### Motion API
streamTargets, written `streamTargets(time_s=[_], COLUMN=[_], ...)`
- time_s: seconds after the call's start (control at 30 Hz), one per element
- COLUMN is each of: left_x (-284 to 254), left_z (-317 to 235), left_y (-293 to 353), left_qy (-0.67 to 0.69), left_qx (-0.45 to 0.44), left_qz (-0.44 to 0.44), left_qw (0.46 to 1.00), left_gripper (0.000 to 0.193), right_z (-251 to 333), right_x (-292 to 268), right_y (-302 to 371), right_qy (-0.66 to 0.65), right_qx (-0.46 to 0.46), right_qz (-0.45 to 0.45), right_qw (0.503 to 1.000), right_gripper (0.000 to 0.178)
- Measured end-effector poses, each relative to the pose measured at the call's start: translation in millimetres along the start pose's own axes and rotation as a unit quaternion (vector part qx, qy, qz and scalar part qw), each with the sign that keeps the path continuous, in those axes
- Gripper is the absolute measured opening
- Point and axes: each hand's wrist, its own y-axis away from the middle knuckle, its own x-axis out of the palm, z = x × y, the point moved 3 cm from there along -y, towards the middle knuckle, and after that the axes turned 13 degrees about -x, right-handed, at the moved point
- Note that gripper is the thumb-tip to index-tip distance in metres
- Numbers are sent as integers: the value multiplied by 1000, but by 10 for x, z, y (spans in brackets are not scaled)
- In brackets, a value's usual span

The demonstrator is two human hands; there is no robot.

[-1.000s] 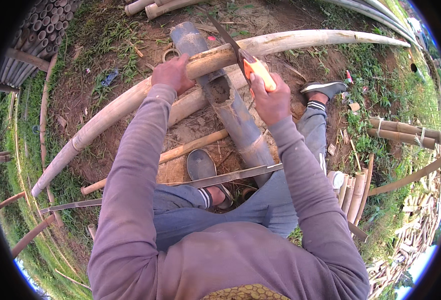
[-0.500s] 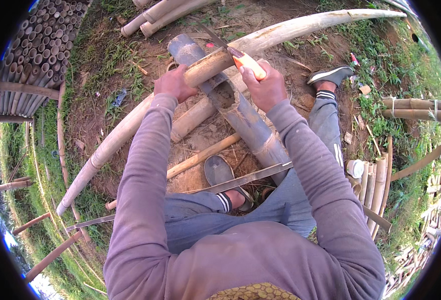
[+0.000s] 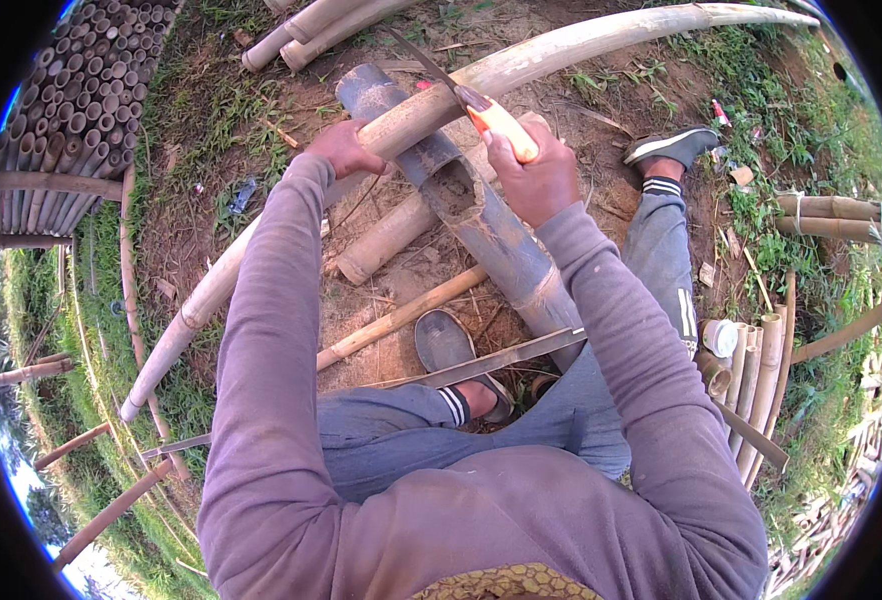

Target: The person uses a hand saw to cut long bamboo poles into shorter sections. They repeatedly position each pole on a support, saw through it, and set the cut piece aside.

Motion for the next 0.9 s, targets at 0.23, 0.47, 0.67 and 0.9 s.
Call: streamTargets(time_s=[0.23, 0.47, 0.67, 0.9], left_x=[-157, -228, -41, 154], left_z=[84, 79, -321, -333], left_y=[-19, -174, 434, 514], left_qy=[73, 87, -142, -197], left_qx=[-3, 12, -29, -121], left_qz=[63, 67, -212, -247], left_qw=[995, 994, 966, 941], left_gripper=[92, 93, 85, 82], right_z=[539, 0, 106, 12], right_x=[-1238, -93, -59, -145], right_y=[1668, 58, 163, 323], right_qy=[36, -40, -54, -141], right_qx=[-39, 20, 15, -41], right_qz=[20, 6, 3, 18], right_qw=[998, 999, 998, 989], right_gripper=[16, 27, 30, 37])
